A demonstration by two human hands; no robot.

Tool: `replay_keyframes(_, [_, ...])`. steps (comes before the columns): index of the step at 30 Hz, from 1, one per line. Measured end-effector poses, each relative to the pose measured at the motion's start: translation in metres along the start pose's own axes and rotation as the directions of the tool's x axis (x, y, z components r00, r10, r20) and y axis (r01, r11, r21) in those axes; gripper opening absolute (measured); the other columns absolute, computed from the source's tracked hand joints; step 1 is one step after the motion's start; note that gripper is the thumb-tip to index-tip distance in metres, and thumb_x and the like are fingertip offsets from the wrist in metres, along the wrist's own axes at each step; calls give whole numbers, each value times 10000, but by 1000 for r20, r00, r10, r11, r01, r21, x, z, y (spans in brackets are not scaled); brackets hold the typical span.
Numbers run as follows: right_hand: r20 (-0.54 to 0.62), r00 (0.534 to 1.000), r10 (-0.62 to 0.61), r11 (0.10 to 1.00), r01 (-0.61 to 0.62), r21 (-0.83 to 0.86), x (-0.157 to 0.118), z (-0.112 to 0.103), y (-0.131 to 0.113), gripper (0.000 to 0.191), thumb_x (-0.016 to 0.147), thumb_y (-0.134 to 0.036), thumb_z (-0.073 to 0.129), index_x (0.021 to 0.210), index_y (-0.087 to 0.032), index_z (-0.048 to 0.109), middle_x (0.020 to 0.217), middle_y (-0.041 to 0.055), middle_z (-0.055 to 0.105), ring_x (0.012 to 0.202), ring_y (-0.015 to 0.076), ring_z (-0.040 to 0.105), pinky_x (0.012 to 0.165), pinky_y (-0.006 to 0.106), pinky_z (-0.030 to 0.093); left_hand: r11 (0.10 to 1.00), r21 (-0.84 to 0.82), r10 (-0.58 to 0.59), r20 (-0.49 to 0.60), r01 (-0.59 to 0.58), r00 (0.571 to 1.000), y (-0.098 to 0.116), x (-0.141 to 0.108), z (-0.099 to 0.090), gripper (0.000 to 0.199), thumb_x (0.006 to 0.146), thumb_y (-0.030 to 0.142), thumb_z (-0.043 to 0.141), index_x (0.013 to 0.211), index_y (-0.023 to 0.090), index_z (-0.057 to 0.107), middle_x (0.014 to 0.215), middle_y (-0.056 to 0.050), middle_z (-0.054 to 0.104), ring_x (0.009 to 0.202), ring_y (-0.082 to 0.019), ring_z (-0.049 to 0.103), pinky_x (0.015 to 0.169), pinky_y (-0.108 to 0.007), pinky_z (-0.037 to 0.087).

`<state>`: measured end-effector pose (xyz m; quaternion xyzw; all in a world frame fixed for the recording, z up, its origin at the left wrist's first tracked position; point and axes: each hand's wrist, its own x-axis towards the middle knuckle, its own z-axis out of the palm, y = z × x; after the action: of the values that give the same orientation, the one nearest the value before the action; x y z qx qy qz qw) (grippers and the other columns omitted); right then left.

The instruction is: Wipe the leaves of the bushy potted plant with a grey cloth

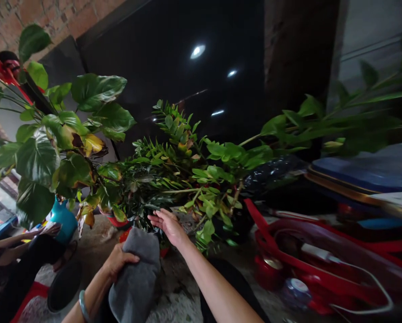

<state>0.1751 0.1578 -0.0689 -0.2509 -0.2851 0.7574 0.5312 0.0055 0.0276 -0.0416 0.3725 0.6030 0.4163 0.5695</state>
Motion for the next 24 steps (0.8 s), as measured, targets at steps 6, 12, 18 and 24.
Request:
replay_keyframes(6, [-83, 995, -47, 998, 44, -43, 7, -1, 4, 320, 525, -333, 819, 643, -201, 553, 693, 22, 726, 736, 222, 737, 641, 286, 563, 992, 48, 120, -78, -117, 990, 76, -22, -12, 352, 455, 172, 808, 801, 154, 746, 718, -58, 750, 666, -253, 677, 684, -358, 526])
replay_keyframes(12, [-53, 996, -73, 989, 66, -135, 2, -12, -2, 315, 538, -388, 809, 615, -189, 578, 616, 21, 700, 666, 202, 726, 579, 252, 539, 899, -182, 310, -377, -398, 873, 125, -6, 3, 385, 502, 216, 790, 872, 184, 686, 738, -14, 738, 648, -195, 677, 665, -317, 549])
replay_keyframes(18, [-80, 994, -73, 983, 58, -177, -2, -19, -9, 226, 571, -328, 773, 589, -188, 597, 654, 35, 721, 625, 184, 710, 530, 237, 531, 995, 2, 99, -173, -101, 980, 41, 23, 17, 338, 466, 159, 775, 798, 154, 710, 688, -43, 734, 626, -233, 664, 656, -358, 531])
replay_keyframes(24, [-124, 988, -97, 968, 65, -241, 2, -17, -5, 251, 590, -328, 734, 523, -198, 531, 531, 6, 658, 561, 167, 674, 460, 211, 483, 994, -61, 85, -164, -96, 983, 33, 28, 12, 333, 500, 205, 769, 825, 167, 705, 693, -44, 736, 649, -236, 665, 674, -367, 523])
